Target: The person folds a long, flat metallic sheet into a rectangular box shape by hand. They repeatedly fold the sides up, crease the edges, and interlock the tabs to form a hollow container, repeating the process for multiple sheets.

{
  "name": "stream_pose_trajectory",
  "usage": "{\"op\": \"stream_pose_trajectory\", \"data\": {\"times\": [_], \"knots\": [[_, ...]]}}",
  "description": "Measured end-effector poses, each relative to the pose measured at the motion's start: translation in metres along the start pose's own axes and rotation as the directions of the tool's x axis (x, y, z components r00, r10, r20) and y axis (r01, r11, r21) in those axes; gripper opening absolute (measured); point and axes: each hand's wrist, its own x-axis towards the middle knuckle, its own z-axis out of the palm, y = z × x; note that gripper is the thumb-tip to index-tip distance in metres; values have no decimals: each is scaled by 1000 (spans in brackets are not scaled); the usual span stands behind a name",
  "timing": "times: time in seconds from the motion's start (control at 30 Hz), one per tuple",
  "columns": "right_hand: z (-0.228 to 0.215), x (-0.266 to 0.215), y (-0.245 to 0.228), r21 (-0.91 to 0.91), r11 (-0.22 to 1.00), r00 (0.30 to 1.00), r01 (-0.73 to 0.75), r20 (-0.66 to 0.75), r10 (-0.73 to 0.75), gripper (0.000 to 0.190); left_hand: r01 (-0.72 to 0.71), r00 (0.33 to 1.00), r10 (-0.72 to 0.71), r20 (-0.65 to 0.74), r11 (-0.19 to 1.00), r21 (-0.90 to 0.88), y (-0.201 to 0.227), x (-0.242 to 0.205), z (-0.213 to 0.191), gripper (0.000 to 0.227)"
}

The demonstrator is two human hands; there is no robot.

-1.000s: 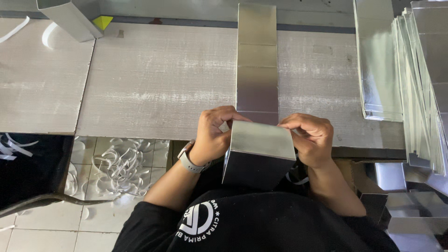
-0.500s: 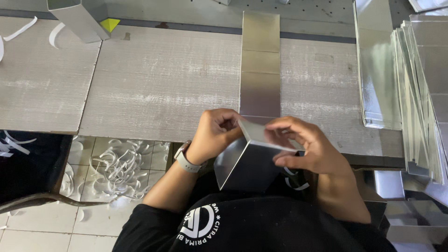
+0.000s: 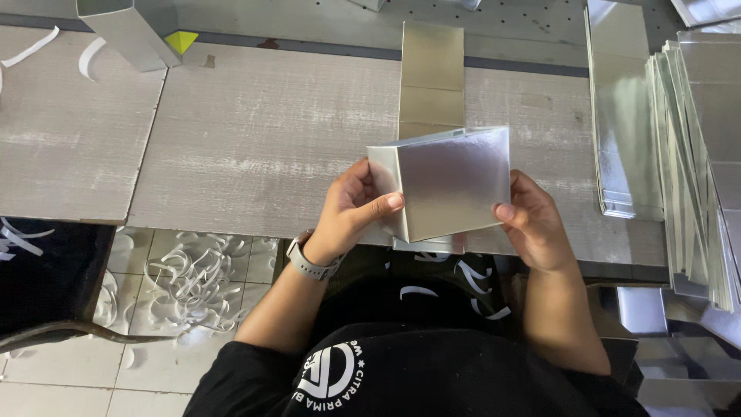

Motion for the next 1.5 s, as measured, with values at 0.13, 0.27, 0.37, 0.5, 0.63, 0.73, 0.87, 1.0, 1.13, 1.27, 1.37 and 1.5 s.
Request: {"op": "stream_pose_trajectory", "data": {"times": [0.13,0.27,0.37,0.5,0.63,0.73,0.87,1.0,1.13,1.27,1.37,1.5], "knots": [[16,8,-15,-15,1000,1000,12,-3,-12,22,6,1000,-6,4,1000,20,-13,2,-8,35],[1,10,0,-28,999,999,35,-14,-35,22,-25,998,18,56,993,115,-6,-2,-1,47],[9,12,-7,10,999,998,39,-49,-38,22,-43,998,34,60,985,168,-2,-7,4,56],[-13,15,0,58,997,988,54,-145,-45,26,-56,997,38,74,965,256,1,-10,6,65],[-14,22,-19,96,993,985,65,-167,-49,26,-72,996,45,73,904,422,12,-11,21,65],[-43,33,-5,38,996,988,78,-138,-72,21,-170,984,88,155,725,667,14,-7,25,49],[-29,35,-10,35,997,989,69,-136,-63,16,-273,962,138,237,568,777,14,-5,28,41],[-22,33,-10,-35,997,990,66,-126,-70,17,-385,923,218,317,520,763,8,-6,27,36],[-16,31,-17,35,999,989,42,-142,-36,17,-400,916,222,333,537,743,11,-6,26,33],[16,43,-55,37,999,998,-23,-55,25,30,-407,914,225,339,523,749,12,-10,26,34],[7,79,-70,56,998,998,-33,-53,36,28,-416,909,230,347,531,738,11,-10,24,33],[9,142,-96,104,990,990,-97,-88,106,65,-394,919,200,340,477,785,13,-11,27,36]]}}
